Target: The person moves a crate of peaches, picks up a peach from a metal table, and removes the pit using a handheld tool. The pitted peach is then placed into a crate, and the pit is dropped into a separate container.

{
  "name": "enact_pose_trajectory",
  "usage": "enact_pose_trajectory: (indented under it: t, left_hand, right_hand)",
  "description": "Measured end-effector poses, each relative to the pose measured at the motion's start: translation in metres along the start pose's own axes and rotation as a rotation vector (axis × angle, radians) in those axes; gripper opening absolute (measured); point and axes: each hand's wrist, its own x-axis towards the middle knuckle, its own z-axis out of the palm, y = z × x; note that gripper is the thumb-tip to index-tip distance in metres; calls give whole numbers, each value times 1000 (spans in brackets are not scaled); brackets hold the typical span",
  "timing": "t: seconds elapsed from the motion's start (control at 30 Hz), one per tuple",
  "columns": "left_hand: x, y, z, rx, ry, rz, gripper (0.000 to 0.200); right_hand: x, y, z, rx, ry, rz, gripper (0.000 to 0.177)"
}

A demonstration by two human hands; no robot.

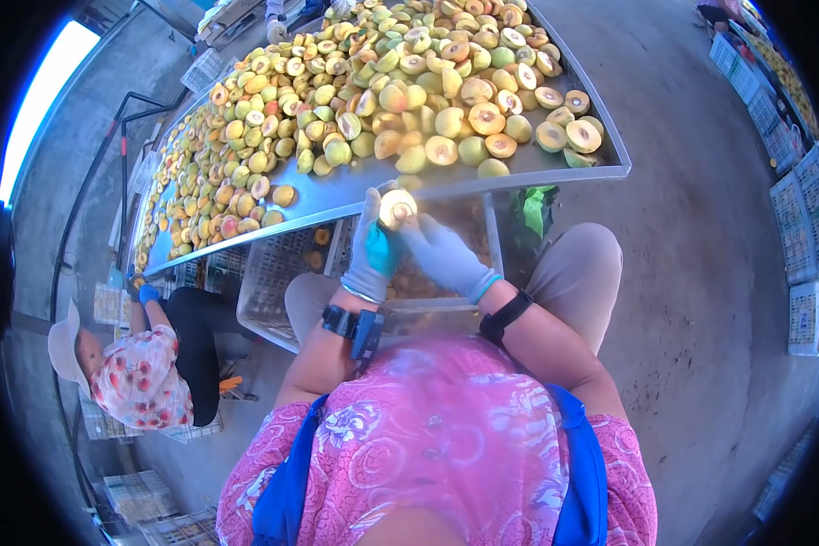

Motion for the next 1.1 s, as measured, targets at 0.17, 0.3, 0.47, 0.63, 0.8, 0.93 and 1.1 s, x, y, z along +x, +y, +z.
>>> enact_pose_trajectory:
  t: [0.17, 0.3, 0.47, 0.63, 0.8, 0.93, 1.1]
  left_hand:
    - [-10, 9, 12, -448, 84, -140, 45]
    - [-10, 25, 20, -567, 115, -211, 46]
    - [-13, 38, 22, -413, 143, -166, 45]
    - [-8, 45, 12, -529, 61, -379, 47]
    - [-12, 31, 15, -238, 133, -121, 48]
    - [-6, 38, 7, -412, 40, -350, 49]
    - [-15, 30, 7, -343, 76, -255, 47]
  right_hand:
    - [-4, 1, 8, -16, -12, -4, 45]
    - [-5, 5, 11, 41, -33, 2, 49]
    - [-8, 0, 11, 136, -85, 70, 52]
    - [-12, -7, 15, 154, -99, 35, 52]
    - [-13, -19, 9, 292, -188, 242, 53]
    - [-17, -19, 11, 222, -160, 167, 51]
    - [-17, -28, 5, 361, -220, 278, 49]
